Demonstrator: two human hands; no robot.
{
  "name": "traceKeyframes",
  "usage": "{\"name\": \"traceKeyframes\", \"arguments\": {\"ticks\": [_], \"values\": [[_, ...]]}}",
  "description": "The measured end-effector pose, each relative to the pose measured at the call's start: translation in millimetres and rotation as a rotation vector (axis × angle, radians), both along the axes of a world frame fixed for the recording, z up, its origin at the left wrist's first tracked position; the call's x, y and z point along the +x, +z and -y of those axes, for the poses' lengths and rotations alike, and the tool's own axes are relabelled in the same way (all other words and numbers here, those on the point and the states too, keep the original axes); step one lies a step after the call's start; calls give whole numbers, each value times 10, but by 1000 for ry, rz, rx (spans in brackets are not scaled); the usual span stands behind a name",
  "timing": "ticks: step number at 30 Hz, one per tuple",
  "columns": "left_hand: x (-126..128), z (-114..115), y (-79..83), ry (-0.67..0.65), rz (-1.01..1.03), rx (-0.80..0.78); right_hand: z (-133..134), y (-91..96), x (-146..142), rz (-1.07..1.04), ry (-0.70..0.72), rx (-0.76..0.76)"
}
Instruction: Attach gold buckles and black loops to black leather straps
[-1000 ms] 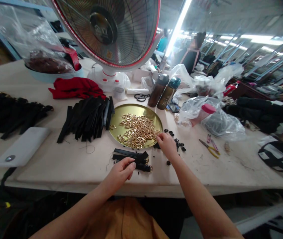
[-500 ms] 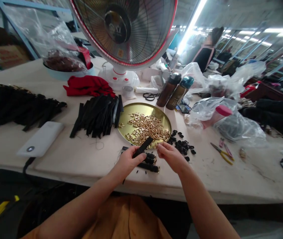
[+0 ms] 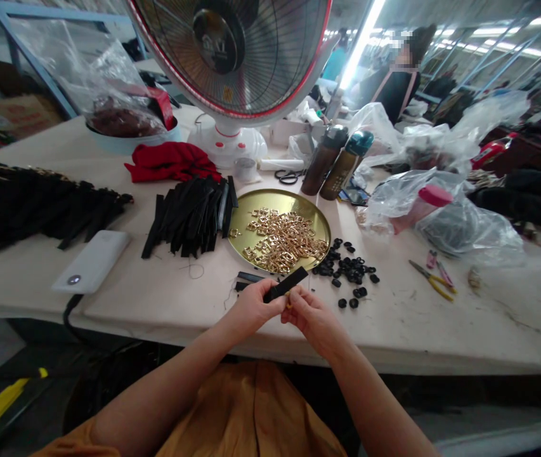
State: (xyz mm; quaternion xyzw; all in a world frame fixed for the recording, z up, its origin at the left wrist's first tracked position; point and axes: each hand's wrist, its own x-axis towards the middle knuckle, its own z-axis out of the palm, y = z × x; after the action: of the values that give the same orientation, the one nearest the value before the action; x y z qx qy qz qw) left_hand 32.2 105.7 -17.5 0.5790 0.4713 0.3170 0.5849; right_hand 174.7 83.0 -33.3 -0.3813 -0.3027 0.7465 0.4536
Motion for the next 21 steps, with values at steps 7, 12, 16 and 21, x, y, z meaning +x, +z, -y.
{"name": "traceKeyframes", "arguments": {"ticks": [7, 12, 16, 21], "values": [[-106, 92, -85, -20, -87, 121, 19, -52, 52, -152, -239, -183], [-182, 206, -123, -91, -270, 167, 6, -39, 59, -187, -351, -207], [-108, 221, -84, -138, -300, 242, 72, -63, -47, -149, -316, -208], [23, 234, -54, -118, -147, 155, 192, -126, -144, 90, -369, -33]]}}
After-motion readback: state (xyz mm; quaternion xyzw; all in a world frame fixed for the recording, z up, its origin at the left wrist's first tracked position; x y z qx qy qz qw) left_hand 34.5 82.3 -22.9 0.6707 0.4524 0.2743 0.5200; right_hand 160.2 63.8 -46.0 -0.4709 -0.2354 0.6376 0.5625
